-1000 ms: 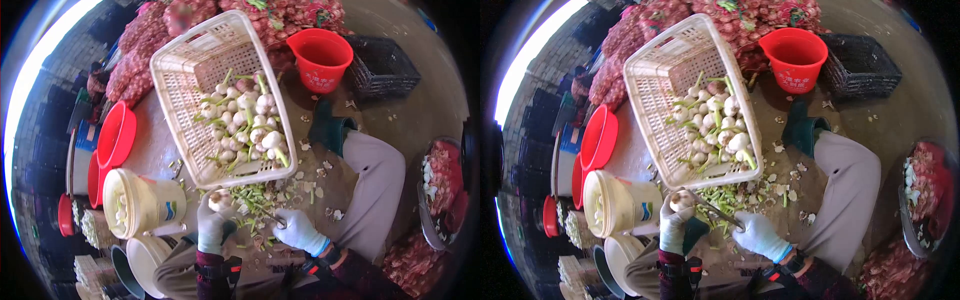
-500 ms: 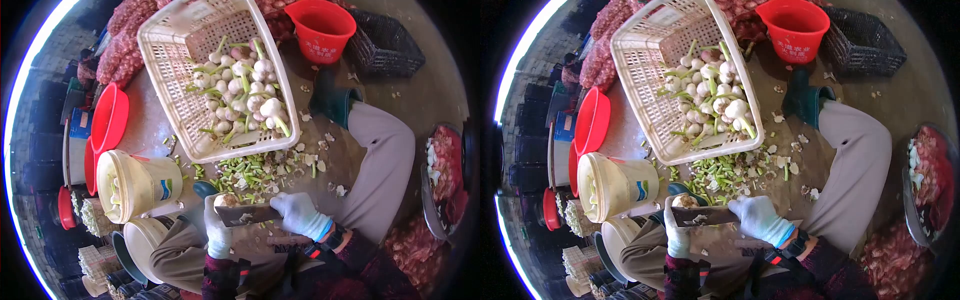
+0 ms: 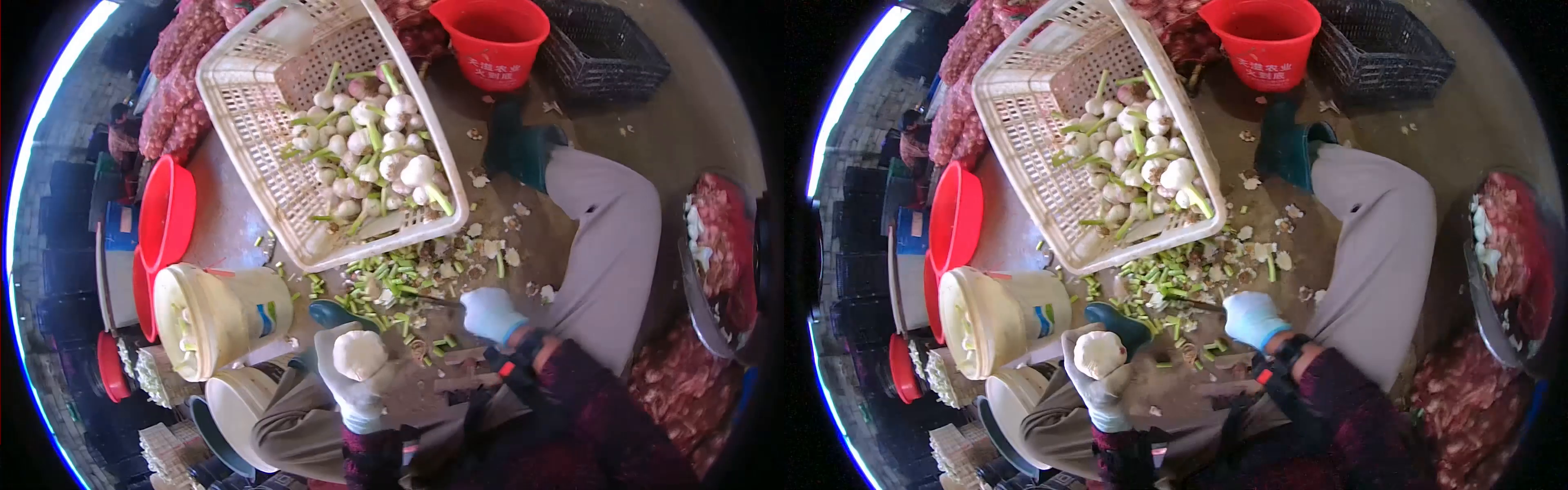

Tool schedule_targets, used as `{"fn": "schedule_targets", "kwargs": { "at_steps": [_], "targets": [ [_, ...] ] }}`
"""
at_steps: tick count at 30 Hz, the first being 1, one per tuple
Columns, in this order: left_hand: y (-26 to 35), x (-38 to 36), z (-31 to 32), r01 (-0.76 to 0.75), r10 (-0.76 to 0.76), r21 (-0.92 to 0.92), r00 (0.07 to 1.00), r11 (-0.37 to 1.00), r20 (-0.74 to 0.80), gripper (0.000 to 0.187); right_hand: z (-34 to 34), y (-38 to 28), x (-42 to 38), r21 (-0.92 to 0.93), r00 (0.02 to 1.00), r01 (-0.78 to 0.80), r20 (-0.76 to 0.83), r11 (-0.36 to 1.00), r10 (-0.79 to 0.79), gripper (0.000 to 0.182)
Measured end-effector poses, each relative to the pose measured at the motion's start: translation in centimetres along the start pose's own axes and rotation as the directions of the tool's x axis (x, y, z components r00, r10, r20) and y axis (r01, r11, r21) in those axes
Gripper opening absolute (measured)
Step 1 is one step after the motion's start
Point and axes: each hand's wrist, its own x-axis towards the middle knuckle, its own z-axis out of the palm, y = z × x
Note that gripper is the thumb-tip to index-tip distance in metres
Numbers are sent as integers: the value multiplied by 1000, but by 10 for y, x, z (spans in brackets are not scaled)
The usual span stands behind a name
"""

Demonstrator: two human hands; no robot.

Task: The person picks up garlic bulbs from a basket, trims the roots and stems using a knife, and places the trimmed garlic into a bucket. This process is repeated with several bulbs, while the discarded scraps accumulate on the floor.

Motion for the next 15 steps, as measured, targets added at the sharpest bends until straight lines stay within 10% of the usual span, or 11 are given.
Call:
{"fn": "schedule_targets", "kwargs": {
  "at_steps": [2,6,9,13,15],
  "targets": [
    [-6,6,-2,6,-22,-151,994,989,-103,61,-21,-26,-10,184,988,-11,-148,983,38,26],
    [-37,18,-6,11,8,375,999,927,-50,80,-22,-41,-30,294,997,8,-78,956,16,27],
    [-38,23,7,243,-308,-462,949,853,-69,66,-21,-54,-35,532,988,27,-145,846,60,18],
    [-62,32,21,177,-203,-843,976,508,83,48,-37,-77,-31,687,827,414,-559,596,70,22],
    [-70,27,40,164,-218,-644,976,747,-5,48,-24,-75,-21,613,842,391,-539,687,1,20]
  ]
}}
